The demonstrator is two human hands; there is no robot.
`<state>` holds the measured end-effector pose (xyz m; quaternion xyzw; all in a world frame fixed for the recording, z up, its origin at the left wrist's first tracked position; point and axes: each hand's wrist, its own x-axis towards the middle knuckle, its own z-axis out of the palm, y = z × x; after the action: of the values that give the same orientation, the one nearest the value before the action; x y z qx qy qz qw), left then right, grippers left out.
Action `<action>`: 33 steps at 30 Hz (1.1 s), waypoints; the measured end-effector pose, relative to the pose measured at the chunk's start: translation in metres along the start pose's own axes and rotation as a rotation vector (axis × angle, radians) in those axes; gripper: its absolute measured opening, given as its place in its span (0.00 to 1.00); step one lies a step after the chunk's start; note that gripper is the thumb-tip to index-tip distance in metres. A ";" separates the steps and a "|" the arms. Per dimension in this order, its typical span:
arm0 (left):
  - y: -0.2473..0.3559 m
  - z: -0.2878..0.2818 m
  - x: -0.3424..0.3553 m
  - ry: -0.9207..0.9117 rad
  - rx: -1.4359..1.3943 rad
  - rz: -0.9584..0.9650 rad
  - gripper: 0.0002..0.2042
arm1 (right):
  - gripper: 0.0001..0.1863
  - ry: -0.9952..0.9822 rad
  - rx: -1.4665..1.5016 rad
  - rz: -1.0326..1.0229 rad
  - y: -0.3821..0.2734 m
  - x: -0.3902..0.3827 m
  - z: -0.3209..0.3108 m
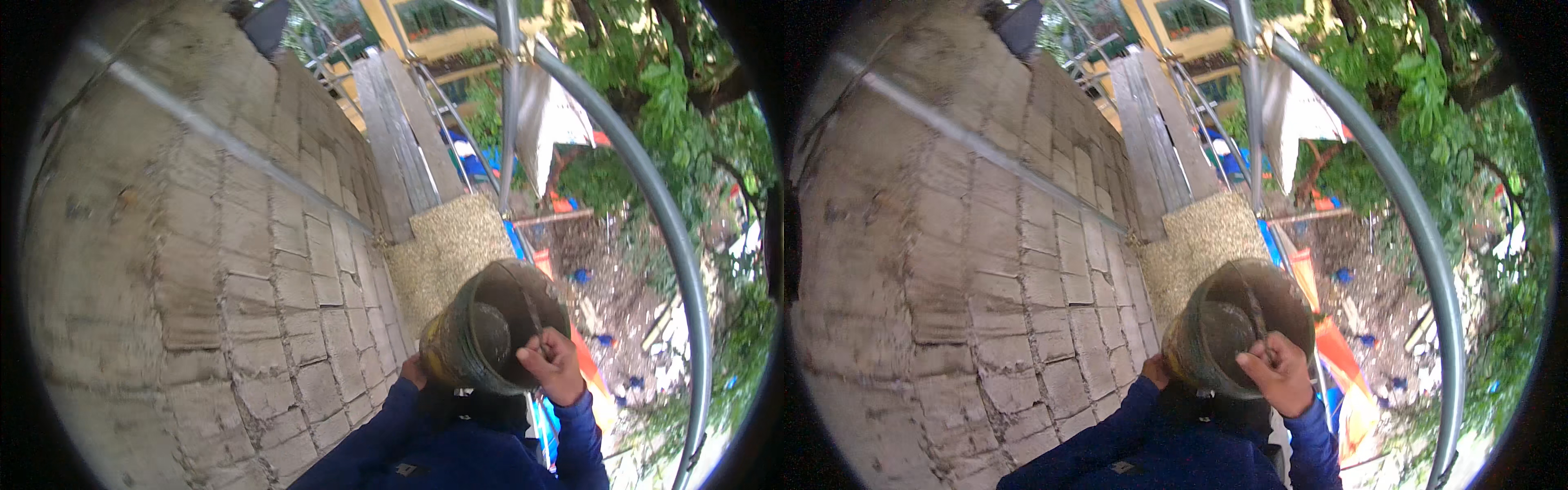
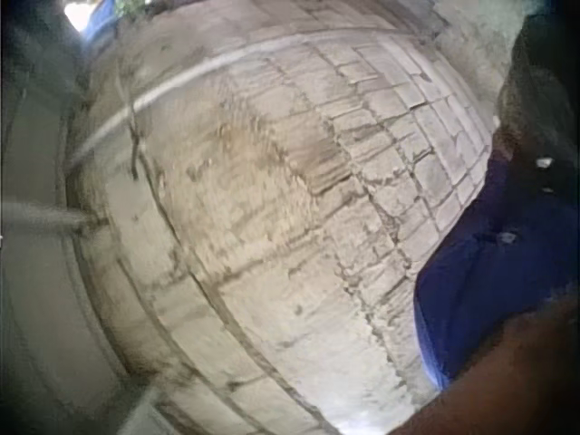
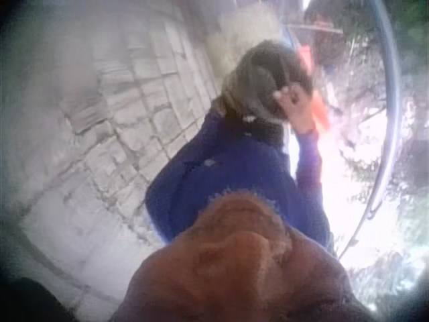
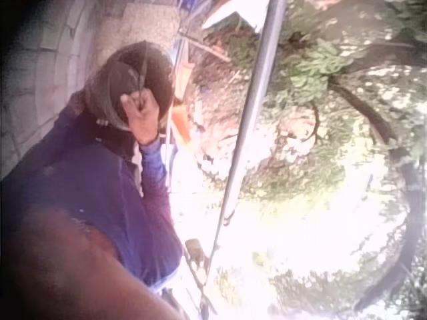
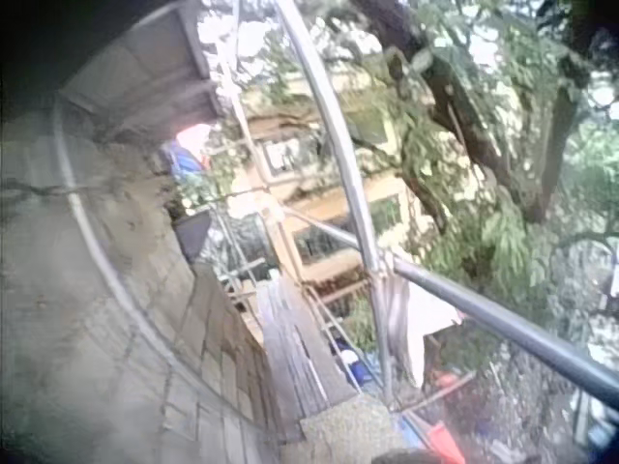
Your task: The person applies mortar to a brick wall using a trowel and hawk while standing on scaffolding. They scoop mortar from a bucket, spread it onto the wall surface, and smooth it with the trowel. Another worker is visible nearby performing similar tasks.
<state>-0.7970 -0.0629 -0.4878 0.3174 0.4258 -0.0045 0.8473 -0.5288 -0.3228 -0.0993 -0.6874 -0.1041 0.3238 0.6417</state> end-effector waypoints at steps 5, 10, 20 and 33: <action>0.048 0.031 0.063 0.224 -0.329 -0.240 0.17 | 0.17 -0.005 -0.233 0.101 0.035 0.095 0.032; 0.082 -0.034 0.152 0.369 -0.292 -0.208 0.18 | 0.18 0.027 -0.240 0.069 0.117 0.192 0.063; 0.187 -0.096 0.289 0.486 0.062 -0.110 0.16 | 0.17 0.018 -0.310 0.185 0.316 0.376 0.146; 0.224 -0.157 0.411 0.715 0.488 0.067 0.14 | 0.17 -0.091 -0.213 0.370 0.473 0.486 0.196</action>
<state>-0.5862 0.3089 -0.7343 0.5036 0.6685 0.0329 0.5462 -0.3981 0.0353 -0.6937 -0.7433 -0.0388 0.4539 0.4898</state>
